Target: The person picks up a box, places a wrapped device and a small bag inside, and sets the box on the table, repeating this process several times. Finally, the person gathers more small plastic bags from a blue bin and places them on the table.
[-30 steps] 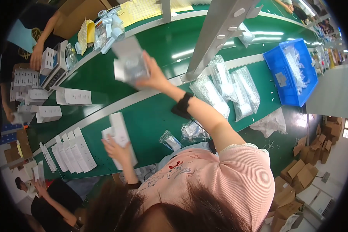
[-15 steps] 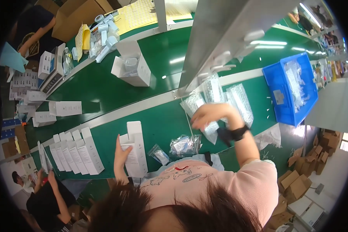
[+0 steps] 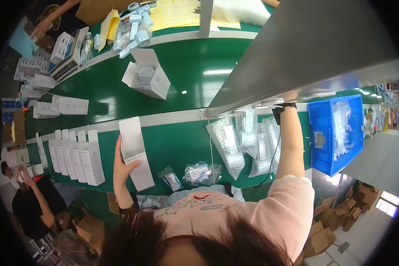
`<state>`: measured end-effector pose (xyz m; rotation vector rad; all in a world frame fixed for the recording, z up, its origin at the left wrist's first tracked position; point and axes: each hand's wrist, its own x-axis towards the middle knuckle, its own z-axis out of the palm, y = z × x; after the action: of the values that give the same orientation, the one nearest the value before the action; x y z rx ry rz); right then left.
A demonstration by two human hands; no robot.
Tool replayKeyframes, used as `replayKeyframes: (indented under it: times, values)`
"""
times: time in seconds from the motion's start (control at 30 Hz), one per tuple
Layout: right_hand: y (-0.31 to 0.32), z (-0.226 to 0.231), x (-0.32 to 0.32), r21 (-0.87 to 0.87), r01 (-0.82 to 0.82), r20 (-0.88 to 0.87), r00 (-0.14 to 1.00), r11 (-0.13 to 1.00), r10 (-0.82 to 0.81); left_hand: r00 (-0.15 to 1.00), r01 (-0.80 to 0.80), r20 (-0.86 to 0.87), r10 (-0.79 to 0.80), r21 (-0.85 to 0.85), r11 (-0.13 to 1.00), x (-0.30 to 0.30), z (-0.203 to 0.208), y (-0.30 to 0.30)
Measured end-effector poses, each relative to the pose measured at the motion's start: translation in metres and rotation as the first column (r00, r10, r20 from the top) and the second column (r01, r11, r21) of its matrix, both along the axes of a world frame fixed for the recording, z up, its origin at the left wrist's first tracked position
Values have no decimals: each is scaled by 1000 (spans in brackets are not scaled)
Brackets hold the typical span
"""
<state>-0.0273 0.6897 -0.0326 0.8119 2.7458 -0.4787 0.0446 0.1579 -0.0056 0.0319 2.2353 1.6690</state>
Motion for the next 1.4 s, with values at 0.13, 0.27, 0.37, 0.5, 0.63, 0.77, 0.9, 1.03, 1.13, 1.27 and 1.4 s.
replayKeyframes:
  times: [0.13, 0.27, 0.37, 0.5, 0.63, 0.77, 0.9, 1.03, 1.13, 1.27, 1.4]
  values:
    - [5, -18, -25, 193, -21, -33, 999, 981, 28, 932, 136, -276, -234, -332, 934, -18, 11, 22]
    - [39, -39, -22, 214, -3, -279, 958, 977, 65, 860, 166, -394, -323, -382, 909, -35, 14, 66]
    - [58, -56, 62, 206, -69, -433, 888, 976, 154, 884, 82, -419, -206, -296, 952, -26, 7, 68]
    - [-70, 47, 143, -553, -334, -779, 532, 764, -332, 841, 44, -514, -169, -246, 968, -7, -13, 55]
    - [-191, 60, 181, -619, -622, -774, 378, 480, -508, 782, -9, -616, -100, -171, 985, -4, -26, 54]
    - [-319, 84, 109, -620, -462, -765, 175, 635, -620, 666, -33, -739, 102, 107, 994, 8, -45, 51]
    - [-361, 69, 59, -605, -506, -754, 117, 615, -646, 822, -168, -569, -3, -247, 954, 22, -32, 63]
    - [-382, 58, 54, -439, -506, -878, 68, 742, -473, 665, -304, -680, 310, 133, 943, 18, -48, 50]
    - [-382, 68, 56, -648, -482, -731, 176, 589, -660, 647, -292, -713, 271, 96, 952, 27, -50, 46]
    - [-389, 41, 54, -17, -504, -989, -118, 864, -88, 643, -285, -685, 341, 200, 938, 21, -56, 60]
    - [-389, 63, 78, 296, -673, -843, 150, 678, 516, 704, -386, -689, 173, -166, 907, 22, -64, 56]
